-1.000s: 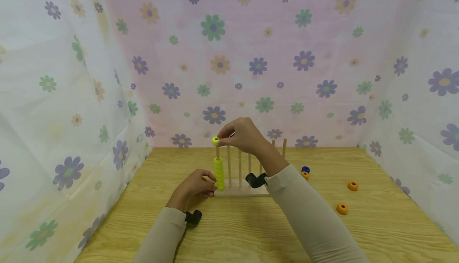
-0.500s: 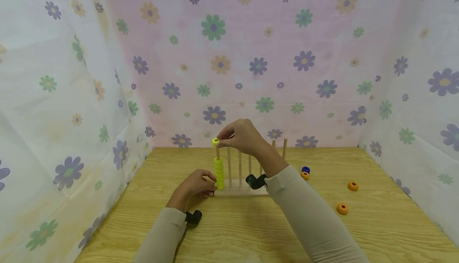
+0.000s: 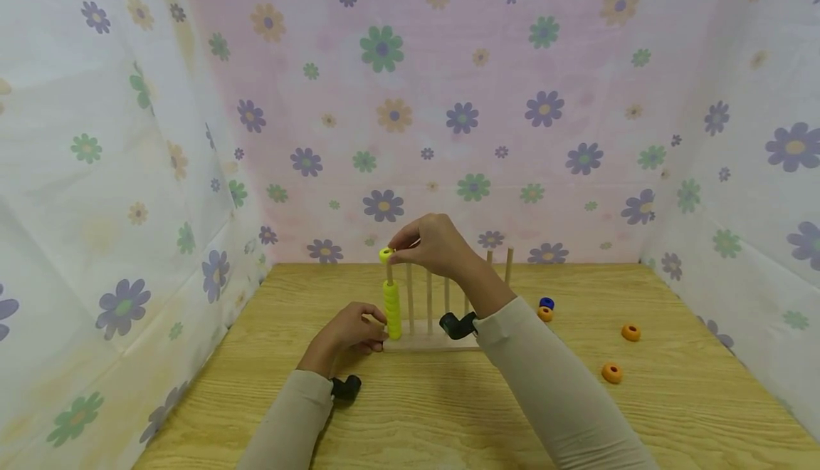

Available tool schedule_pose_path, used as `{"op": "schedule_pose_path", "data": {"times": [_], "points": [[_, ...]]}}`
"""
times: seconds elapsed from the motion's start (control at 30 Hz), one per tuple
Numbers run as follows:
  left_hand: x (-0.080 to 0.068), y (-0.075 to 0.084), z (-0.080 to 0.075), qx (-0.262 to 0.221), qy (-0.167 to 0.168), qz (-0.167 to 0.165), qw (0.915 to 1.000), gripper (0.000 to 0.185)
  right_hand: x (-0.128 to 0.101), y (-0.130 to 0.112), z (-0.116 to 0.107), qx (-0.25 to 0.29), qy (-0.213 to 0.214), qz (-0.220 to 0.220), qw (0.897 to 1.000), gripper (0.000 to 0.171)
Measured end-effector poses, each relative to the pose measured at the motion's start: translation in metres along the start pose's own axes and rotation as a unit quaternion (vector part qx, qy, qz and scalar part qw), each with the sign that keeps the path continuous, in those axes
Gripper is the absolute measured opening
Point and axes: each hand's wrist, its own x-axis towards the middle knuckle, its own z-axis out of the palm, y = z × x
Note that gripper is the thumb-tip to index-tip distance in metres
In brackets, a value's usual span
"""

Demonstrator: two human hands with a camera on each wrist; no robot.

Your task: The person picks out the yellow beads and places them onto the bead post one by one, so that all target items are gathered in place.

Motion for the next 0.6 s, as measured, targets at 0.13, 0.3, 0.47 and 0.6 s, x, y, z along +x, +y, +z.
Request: {"op": "schedule_pose_path", "data": {"times": [0.13, 0.3, 0.47, 0.6], "points": [[-0.0011, 0.002, 0.0006, -0.001, 0.0, -0.001, 1.0, 0.027, -0.0001, 0.0007, -0.0002, 0.001, 0.0, 0.0, 1.0, 0.012], [-0.002, 0.0031, 0.0011, 0.0, 0.0, -0.003, 1.0, 0.028, -0.0002, 0.0012, -0.0001, 0.0, 0.0, -0.003, 1.0, 0.012], [-0.0023, 0.004, 0.0013, -0.002, 0.0, -0.004, 1.0, 0.027, -0.001, 0.0008, -0.0001, -0.006, 0.0, -0.006, 1.0, 0.012], [-0.0027, 0.0049, 0.0019, -0.003, 0.002, -0.002, 1.0, 0.028, -0.0018, 0.0002, -0.0003, -0.006, -0.001, -0.006, 1.0, 0.01]]}}
